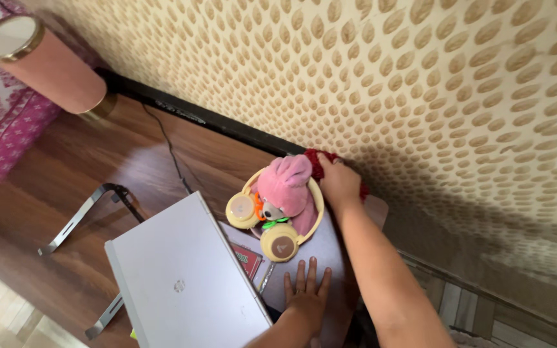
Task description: The person wipes a wooden desk surface with a red cloth, moving a laptop, mouse, and books aside to reach different areas. The person also wipes a black metal stand and returns the laptop to its original position.
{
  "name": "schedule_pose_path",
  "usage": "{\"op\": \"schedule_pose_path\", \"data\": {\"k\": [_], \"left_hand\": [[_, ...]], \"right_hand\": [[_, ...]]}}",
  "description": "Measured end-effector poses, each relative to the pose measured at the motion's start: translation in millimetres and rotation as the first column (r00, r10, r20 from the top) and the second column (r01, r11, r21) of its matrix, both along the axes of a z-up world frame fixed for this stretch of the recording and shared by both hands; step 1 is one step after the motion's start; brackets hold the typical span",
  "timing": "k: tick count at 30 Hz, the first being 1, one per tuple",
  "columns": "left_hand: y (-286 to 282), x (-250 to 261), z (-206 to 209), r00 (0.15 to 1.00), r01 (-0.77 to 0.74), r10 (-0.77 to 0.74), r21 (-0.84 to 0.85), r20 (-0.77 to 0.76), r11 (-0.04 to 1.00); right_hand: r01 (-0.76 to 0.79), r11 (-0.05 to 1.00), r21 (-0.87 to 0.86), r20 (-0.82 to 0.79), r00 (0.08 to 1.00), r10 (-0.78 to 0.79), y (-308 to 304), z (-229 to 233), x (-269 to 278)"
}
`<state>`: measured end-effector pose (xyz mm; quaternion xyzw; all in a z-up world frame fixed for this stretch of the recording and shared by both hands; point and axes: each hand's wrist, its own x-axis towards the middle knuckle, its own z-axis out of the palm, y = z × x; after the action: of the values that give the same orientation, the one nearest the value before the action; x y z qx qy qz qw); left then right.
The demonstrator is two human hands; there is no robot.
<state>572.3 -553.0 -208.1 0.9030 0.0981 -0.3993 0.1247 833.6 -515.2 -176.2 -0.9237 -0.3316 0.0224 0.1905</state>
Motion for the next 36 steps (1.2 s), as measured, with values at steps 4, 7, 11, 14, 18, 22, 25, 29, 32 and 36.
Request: {"op": "schedule_pose_path", "data": {"k": [4, 7, 11, 14, 18, 22, 25, 29, 32, 36], "left_hand": [[-1, 1, 13, 0.994, 0.018, -0.023, -0.043, -0.108, 0.999], [1, 5, 30, 0.997, 0.01, -0.013, -0.042, -0.078, 0.999], [-1, 8, 45, 0.995, 0.014, -0.015, -0.012, -0.097, 1.0], [0, 5, 44, 0.996, -0.001, -0.002, -0.026, -0.091, 1.0], [-4, -6, 30, 1.0, 0.011, -0.011, -0.001, 0.003, 1.0], [-4, 9, 25, 0.991, -0.114, 0.12, -0.101, 0.053, 0.988], [6, 15, 26, 0.939, -0.05, 0.179, -0.398, 0.294, 0.916], [32, -63, 41, 0.809, 0.003, 0.501, -0.854, 0.308, 0.52], [71, -157, 70, 0.676, 0.111, 0.636, -0.904, 0.373, 0.413], [133, -255, 122, 0.627, -0.182, 0.747, -0.891, 0.22, 0.415]], "right_hand": [[-0.063, 0.942, -0.33, -0.072, 0.997, 0.041, -17, -11, 16], [-0.019, 0.877, -0.481, -0.083, 0.996, -0.024, -35, 4, 25], [0.222, 0.737, -0.638, -0.273, 0.83, -0.487, -77, 45, 18], [0.219, 0.8, -0.559, -0.245, 0.878, -0.412, -140, 65, -10], [0.402, 0.86, -0.315, -0.222, 0.85, -0.478, -204, 42, -80], [0.419, 0.908, 0.0, -0.237, 0.882, -0.407, -252, 3, -139], [0.424, 0.865, 0.268, -0.36, 0.877, -0.318, -276, -9, -156], [0.419, 0.626, 0.658, -0.434, 0.89, -0.139, -264, 12, -185], [0.495, 0.56, 0.664, -0.533, 0.839, -0.109, -240, 54, -219], [0.451, 0.581, 0.678, -0.566, 0.824, 0.021, -167, 100, -283]]}}
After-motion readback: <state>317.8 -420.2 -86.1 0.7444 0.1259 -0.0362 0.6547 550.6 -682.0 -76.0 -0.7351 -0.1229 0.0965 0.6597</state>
